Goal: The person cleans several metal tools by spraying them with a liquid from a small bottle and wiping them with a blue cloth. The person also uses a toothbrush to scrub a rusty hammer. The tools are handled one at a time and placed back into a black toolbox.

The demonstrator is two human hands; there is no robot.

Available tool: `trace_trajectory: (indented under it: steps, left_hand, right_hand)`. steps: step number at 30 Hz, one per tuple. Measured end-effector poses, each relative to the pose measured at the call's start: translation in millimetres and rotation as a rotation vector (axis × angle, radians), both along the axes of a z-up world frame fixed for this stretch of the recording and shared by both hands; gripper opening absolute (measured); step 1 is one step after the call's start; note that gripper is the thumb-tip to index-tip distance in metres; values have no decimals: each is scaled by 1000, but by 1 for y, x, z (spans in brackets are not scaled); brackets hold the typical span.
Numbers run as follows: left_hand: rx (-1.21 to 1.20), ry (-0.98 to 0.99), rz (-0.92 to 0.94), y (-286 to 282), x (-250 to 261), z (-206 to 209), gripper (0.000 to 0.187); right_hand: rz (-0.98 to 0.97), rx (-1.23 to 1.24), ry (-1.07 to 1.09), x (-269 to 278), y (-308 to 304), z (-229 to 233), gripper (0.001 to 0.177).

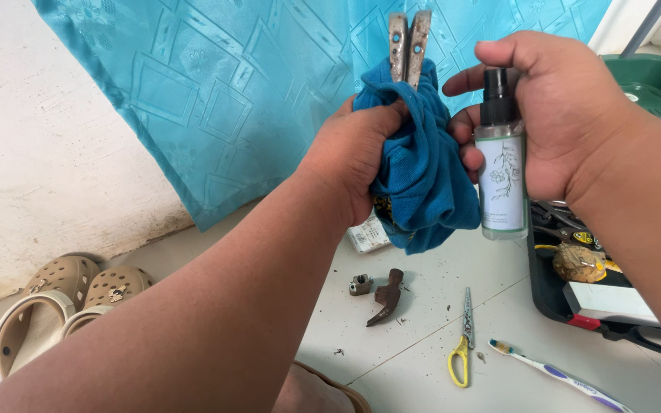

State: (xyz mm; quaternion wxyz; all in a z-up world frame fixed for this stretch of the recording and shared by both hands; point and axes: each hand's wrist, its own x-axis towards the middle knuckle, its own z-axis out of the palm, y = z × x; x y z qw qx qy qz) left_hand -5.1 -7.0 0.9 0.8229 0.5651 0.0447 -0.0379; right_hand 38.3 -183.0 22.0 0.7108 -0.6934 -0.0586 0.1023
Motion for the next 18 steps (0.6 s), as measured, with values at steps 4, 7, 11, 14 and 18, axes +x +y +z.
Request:
trace_trajectory:
  steps: [4,7,11,14,18]
  left_hand:
    - [185,-28,87,1,3,-1,38]
    - [326,-44,137,0,4,-4,37]
    - [343,-31,116,-3,5,-8,35]
    - [412,-73,94,-6,5,-11,34]
    - [506,-87,54,-6,7,-9,36]
  right_hand:
    - [1,-73,-31,-1,0,0,40]
    - [23,-82,-71,1,0,0,34]
    - [12,28,-26,5,5,1,18]
    - [-61,63,-56,5,12,-1,15]
    - [-144,2,-74,-1,11,0,14]
